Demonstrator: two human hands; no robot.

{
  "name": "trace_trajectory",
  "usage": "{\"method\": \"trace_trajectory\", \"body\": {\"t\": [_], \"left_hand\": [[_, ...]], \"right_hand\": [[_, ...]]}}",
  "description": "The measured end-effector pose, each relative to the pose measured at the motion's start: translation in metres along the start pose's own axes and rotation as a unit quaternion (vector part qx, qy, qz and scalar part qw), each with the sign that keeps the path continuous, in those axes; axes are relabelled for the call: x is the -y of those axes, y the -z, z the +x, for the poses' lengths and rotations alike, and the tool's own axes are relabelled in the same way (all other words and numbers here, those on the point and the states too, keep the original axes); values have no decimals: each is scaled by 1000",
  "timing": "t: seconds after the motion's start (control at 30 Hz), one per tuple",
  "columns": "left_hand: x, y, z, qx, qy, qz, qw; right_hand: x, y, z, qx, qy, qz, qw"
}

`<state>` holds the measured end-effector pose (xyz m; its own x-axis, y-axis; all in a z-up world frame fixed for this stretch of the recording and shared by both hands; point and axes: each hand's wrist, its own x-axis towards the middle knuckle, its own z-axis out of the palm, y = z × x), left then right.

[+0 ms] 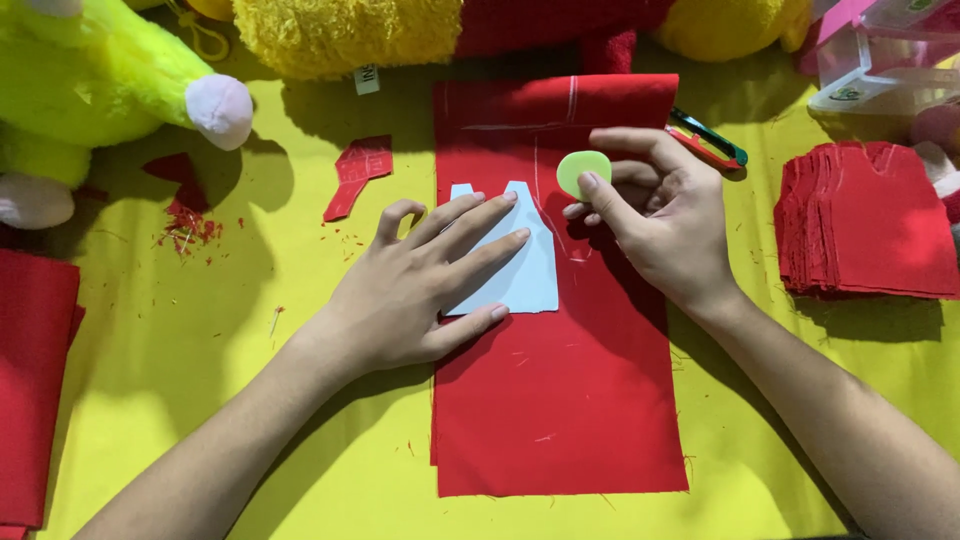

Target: The person places a white paper pattern onto a piece of red fabric and uses a yellow chalk marker to trace the pattern's outline. The person repositions the pattern multiple times to trace different sections of the garment shape onto the fabric.

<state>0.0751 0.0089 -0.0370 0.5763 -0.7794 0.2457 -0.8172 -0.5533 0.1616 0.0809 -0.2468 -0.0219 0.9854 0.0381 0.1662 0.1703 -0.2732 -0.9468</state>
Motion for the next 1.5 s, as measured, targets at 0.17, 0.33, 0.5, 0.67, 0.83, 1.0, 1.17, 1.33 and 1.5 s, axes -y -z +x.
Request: {"method": "trace_trajectory", "body": {"t": [0.17, 0.33, 0.5, 0.67, 0.83, 1.0, 1.17, 1.33, 1.5], "left_hand": [[-1, 1, -1, -7, 6, 11, 1000], [9, 13, -3, -133, 42, -80, 987], [31, 7, -9, -70, 26, -53, 996], [27, 10, -8, -32, 29, -67, 997], [27, 9, -8, -21, 26, -65, 997], [29, 8, -8, -2, 4, -46, 999], [29, 9, -9, -3, 7, -64, 998], [29, 9, -8, -1, 2, -64, 998], [29, 9, -7, 6, 2, -50, 999]], "right_hand": [[3, 0, 1, 0, -2, -1, 1000], [-1, 2, 1, 0, -5, 9, 1000], [-1, 1, -1, -1, -9, 12, 1000], [2, 0, -3, 15, -6, 8, 1000], [0, 0, -3, 20, 8, -3, 1000], [-1, 0, -3, 34, 24, 2, 999], [0, -1, -4, 34, 22, -8, 999], [-2, 0, -4, 35, 18, -5, 999], [-2, -1, -5, 31, 14, -6, 999]]}}
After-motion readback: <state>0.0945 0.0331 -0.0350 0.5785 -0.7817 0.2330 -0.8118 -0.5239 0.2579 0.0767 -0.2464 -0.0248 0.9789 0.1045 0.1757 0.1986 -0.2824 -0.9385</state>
